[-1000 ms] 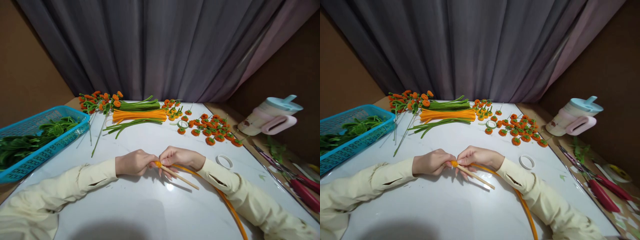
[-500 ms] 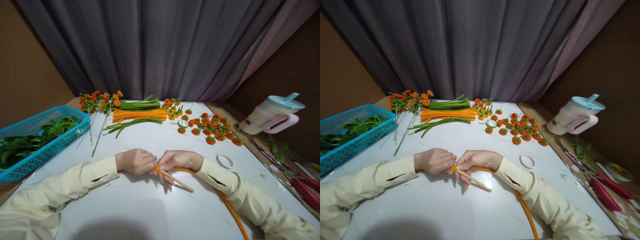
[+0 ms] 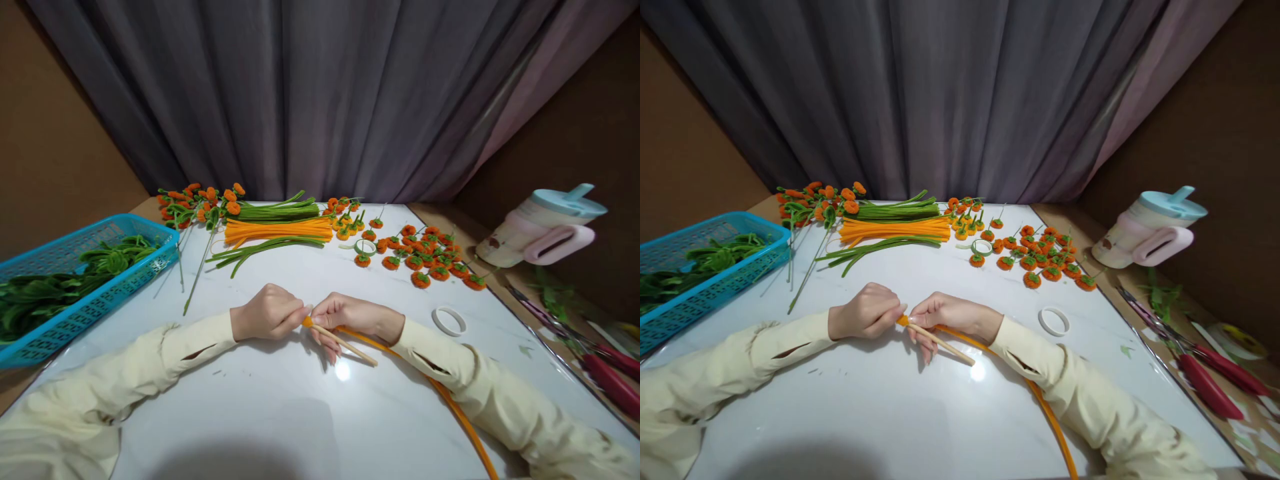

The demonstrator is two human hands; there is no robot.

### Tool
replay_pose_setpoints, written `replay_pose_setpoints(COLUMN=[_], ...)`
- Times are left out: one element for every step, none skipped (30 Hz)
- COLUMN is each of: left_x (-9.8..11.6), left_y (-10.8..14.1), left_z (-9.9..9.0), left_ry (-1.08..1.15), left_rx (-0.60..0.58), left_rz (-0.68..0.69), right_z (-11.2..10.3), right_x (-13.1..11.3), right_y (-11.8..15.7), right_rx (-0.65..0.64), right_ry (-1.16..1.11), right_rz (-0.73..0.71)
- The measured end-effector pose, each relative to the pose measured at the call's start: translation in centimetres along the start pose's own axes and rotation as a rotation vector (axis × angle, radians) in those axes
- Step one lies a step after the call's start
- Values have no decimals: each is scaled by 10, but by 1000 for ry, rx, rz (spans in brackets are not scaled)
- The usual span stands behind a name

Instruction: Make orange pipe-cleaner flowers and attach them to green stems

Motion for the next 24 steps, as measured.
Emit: replay_pose_setpoints(left_x=[2, 3, 4, 5, 5, 6, 6, 5, 5, 4, 3, 3, 2, 2, 2, 2, 2, 1, 0, -1, -1, -1, -1, -1], left_y=[-1, -1, -1, -2, -2, -3, -3, -4, -4, -4, -5, -5, -5, -5, -5, -5, -5, -5, -4, -4, -4, -4, -4, -4], left_z=[0, 1, 1, 1, 1, 1, 1, 1, 0, -1, -1, -2, -2, -2, -2, -1, 0, 2, 3, 4, 5, 6, 6, 6], left_ry=[15, 34, 56, 80, 107, 135, 167, 200, 236, 273, 312, 353, 394, 437, 482, 530, 580, 632, 685, 731, 766, 787, 795, 793], left_rx=[11, 25, 38, 47, 53, 54, 51, 45, 37, 29, 18, 5, -10, -25, -38, -49, -53, -49, -38, -24, -10, 3, 12, 19], left_rz=[-25, -46, -61, -70, -77, -80, -85, -94, -110, -133, -161, -190, -217, -242, -268, -297, -331, -369, -405, -436, -459, -472, -477, -475], right_z=[-1, -1, -2, -2, -2, -3, -3, -3, -3, -3, -3, -3, -3, -3, -4, -5, -6, -8, -10, -11, -12, -12, -12, -11], right_x=[0, 0, 0, 0, 0, 0, 0, -1, -1, -2, -3, -3, -3, -3, -3, -3, -3, -3, -3, -4, -5, -5, -6, -7], right_y=[0, -1, 0, 0, 0, 0, 0, 1, 1, 1, 1, 2, 2, 2, 2, 2, 2, 2, 2, 2, 2, 2, 2, 2], right_rx=[9, 19, 25, 26, 24, 19, 13, 4, -7, -22, -40, -58, -71, -77, -74, -60, -35, -6, 26, 58, 83, 100, 107, 107], right_ry=[3, 6, 10, 12, 13, 14, 17, 21, 23, 21, 17, 10, 6, 3, 3, 5, 9, 12, 16, 22, 30, 40, 49, 58], right_rz=[-6, -12, -18, -20, -18, -9, 1, 10, 16, 19, 20, 23, 27, 32, 35, 31, 18, -4, -30, -58, -84, -107, -124, -139])
Point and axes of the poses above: each hand's wrist, its own y-axis away from the middle knuckle, its own z-axis out of the palm, x = y × z, the point moved 4 cm from there along -y, towards the middle knuckle, and after that the axes turned 1 degree about -y, right-handed, at the moved point
